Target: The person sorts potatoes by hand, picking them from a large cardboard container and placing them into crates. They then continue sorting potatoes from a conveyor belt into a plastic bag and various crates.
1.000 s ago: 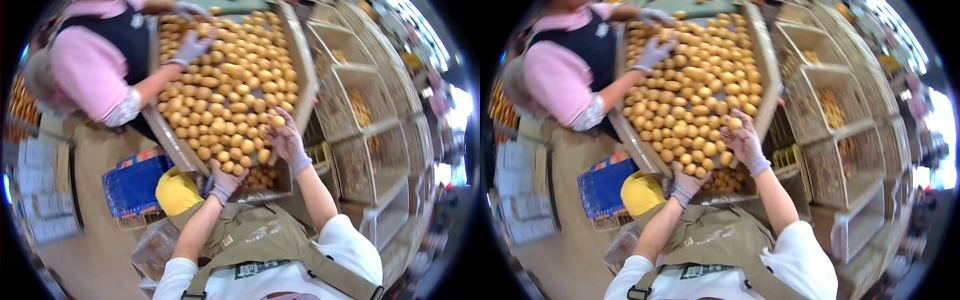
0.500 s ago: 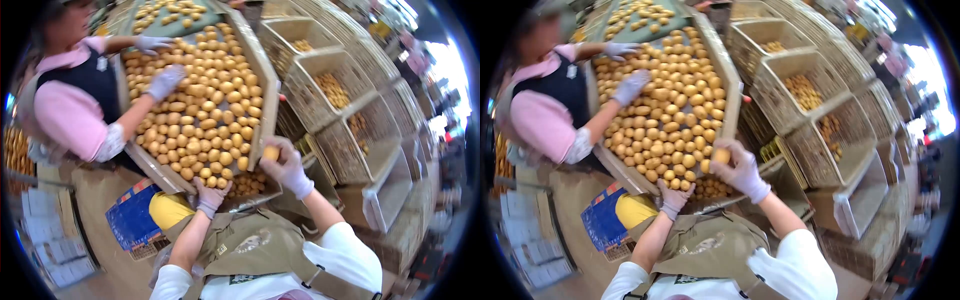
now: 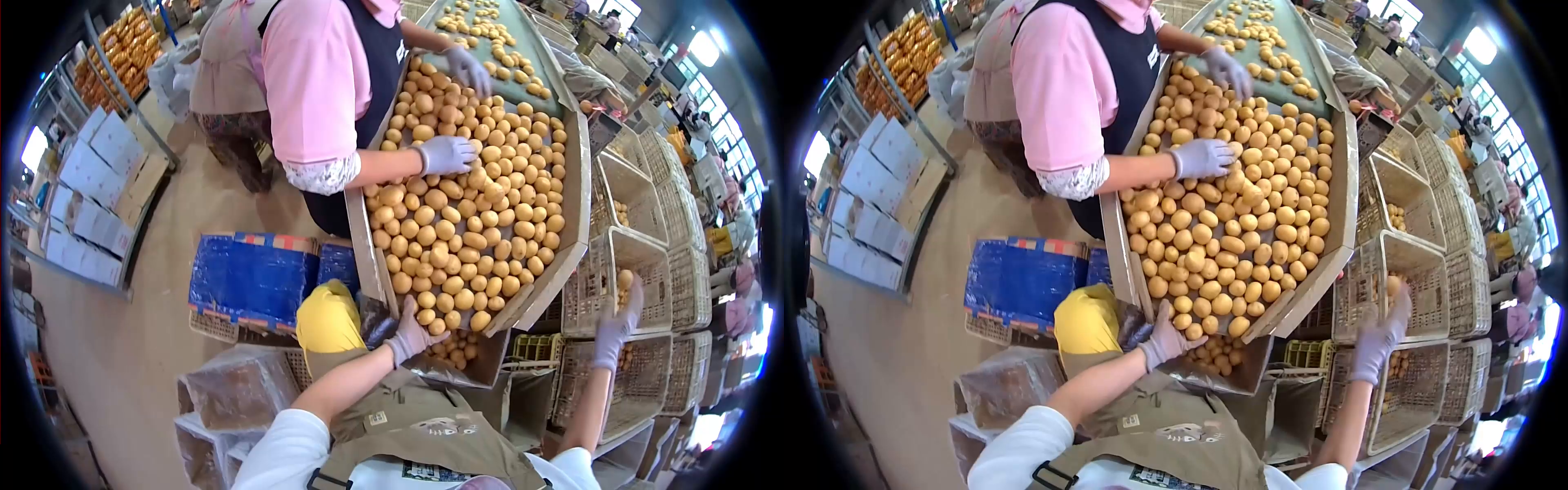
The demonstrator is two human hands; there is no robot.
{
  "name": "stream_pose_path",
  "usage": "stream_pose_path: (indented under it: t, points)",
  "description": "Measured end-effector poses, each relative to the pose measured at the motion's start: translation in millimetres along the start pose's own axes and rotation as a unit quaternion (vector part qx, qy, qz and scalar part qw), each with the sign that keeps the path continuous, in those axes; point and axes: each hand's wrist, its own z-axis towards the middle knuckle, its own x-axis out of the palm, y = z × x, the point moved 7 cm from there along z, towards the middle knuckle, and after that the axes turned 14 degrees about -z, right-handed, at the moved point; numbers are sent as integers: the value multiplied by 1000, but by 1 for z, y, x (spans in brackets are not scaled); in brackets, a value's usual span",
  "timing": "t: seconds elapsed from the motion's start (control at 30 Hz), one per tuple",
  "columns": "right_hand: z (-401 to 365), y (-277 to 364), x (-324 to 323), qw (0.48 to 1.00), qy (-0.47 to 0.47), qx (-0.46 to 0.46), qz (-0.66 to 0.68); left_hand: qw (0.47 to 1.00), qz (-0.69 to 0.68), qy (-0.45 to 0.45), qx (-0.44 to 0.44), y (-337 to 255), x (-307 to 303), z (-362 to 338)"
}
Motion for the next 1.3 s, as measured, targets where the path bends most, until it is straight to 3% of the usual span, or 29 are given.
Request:
stream_pose_path:
  t: [0.03,0.1,0.13,0.17,0.2,0.23,0.27,0.33,0.37,0.43,0.5,0.57,0.6,0.63,0.67,0.7,0.77,0.83,0.87,1.03,1.13,1.23,1.3]
  points:
    - [2,-22,-5,993,-16,113,-20,1000,10,-4,6,0,-2,2]
    - [-13,21,-5,999,34,-7,30,1000,14,-17,6,3,-3,3]
    - [-30,46,15,984,69,-32,164,999,19,-17,20,4,5,-2]
    - [-57,59,61,947,275,-37,162,999,16,-16,23,4,3,0]
    - [-71,108,65,905,351,20,239,999,15,-16,25,5,-2,4]
    - [-74,172,60,896,382,-77,215,999,14,-15,27,6,-8,8]
    - [-53,252,15,795,476,-146,347,999,11,-16,26,6,-11,12]
    - [-40,360,-58,682,322,-356,552,999,0,-20,26,8,-17,20]
    - [-20,376,-117,657,102,-394,635,999,-5,-23,26,8,-20,22]
    - [-14,408,-176,543,101,-477,684,999,-13,-24,27,10,-23,26]
    - [6,395,-183,524,92,-465,707,999,-18,-23,26,8,-29,31]
    - [15,364,-143,552,31,-408,727,999,-26,-18,30,4,-41,42]
    - [22,353,-114,677,216,-415,569,999,-35,-12,29,1,-50,51]
    - [13,316,-66,780,171,-349,490,999,-47,4,12,-2,-73,67]
    - [4,284,-36,859,216,-263,381,995,-3,-95,43,5,-8,10]
    - [-24,245,0,925,215,-208,233,997,-12,-69,32,6,-7,11]
    - [-84,179,51,913,314,-181,186,998,-22,-51,24,6,1,6]
    - [-125,155,54,920,245,-258,165,997,-15,-51,53,5,10,-1]
    - [-138,163,37,903,263,-323,108,997,-23,-64,45,14,-1,0]
    - [-136,169,45,930,241,-254,109,995,-33,-65,65,8,13,-10]
    - [-130,190,41,921,230,-254,185,994,-43,-63,71,6,17,-15]
    - [-154,216,59,860,336,-286,256,995,-53,-61,59,6,11,-14]
    - [-149,221,77,881,334,-263,207,995,-18,-76,61,5,4,-13]
